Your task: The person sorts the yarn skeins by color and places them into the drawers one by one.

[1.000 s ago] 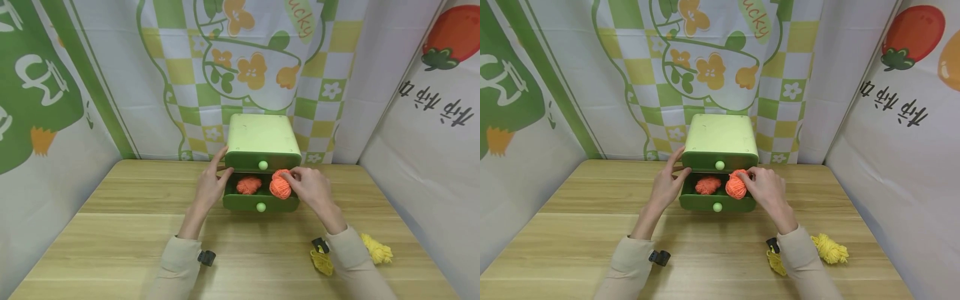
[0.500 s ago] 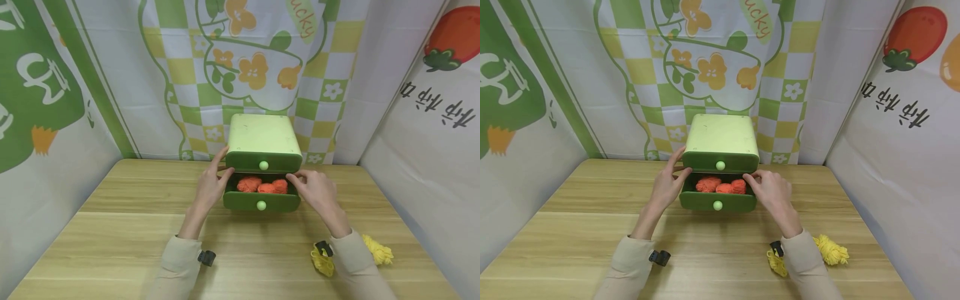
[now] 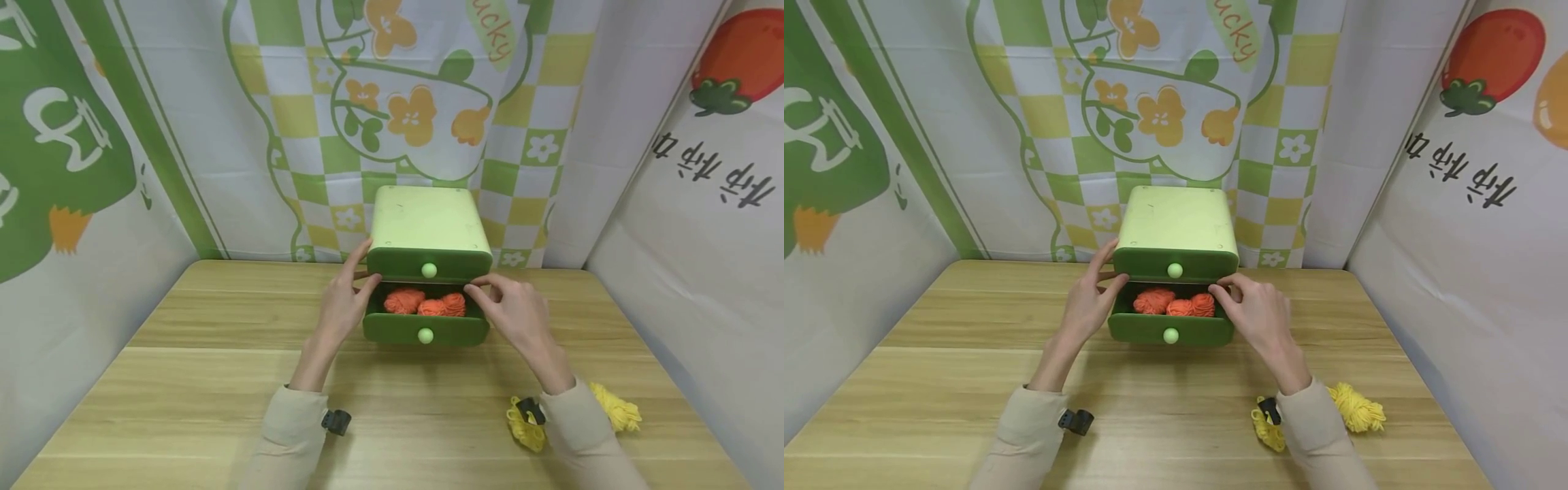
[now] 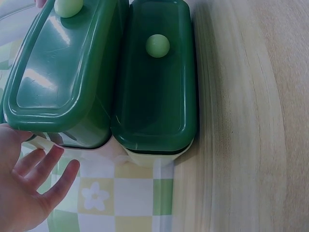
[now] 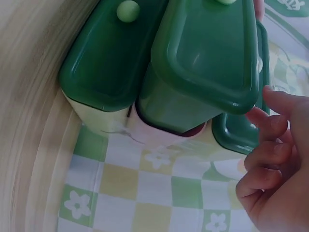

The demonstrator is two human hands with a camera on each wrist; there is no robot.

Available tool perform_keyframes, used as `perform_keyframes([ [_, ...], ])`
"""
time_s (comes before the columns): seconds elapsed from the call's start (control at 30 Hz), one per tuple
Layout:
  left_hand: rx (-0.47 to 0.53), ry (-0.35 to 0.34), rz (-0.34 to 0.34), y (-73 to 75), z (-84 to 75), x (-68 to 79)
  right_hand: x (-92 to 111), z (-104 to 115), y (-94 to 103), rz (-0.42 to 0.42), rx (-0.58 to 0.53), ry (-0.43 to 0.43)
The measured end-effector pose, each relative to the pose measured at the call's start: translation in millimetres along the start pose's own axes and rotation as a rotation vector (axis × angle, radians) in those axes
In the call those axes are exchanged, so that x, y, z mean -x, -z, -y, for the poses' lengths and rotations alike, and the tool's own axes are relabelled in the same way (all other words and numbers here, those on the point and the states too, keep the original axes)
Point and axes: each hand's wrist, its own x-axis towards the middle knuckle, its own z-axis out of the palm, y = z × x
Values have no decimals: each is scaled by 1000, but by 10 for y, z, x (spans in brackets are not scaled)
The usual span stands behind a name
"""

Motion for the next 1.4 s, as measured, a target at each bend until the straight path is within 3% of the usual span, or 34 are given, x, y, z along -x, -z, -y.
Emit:
perform_keyframes([
  [0.27, -5, -7, -5, 13, 1, 6, 92, 91, -21, -124, 12, 245],
  [0.73, -8, -1, 10, 3, -3, 3, 229, 175, -200, -197, -12, 549],
  [0.97, 3, -5, 10, -6, -12, -6, 301, 209, -271, -116, -39, 641],
  [1.4, 24, 7, 11, 12, -3, 0, 398, 123, -379, -38, -85, 745],
])
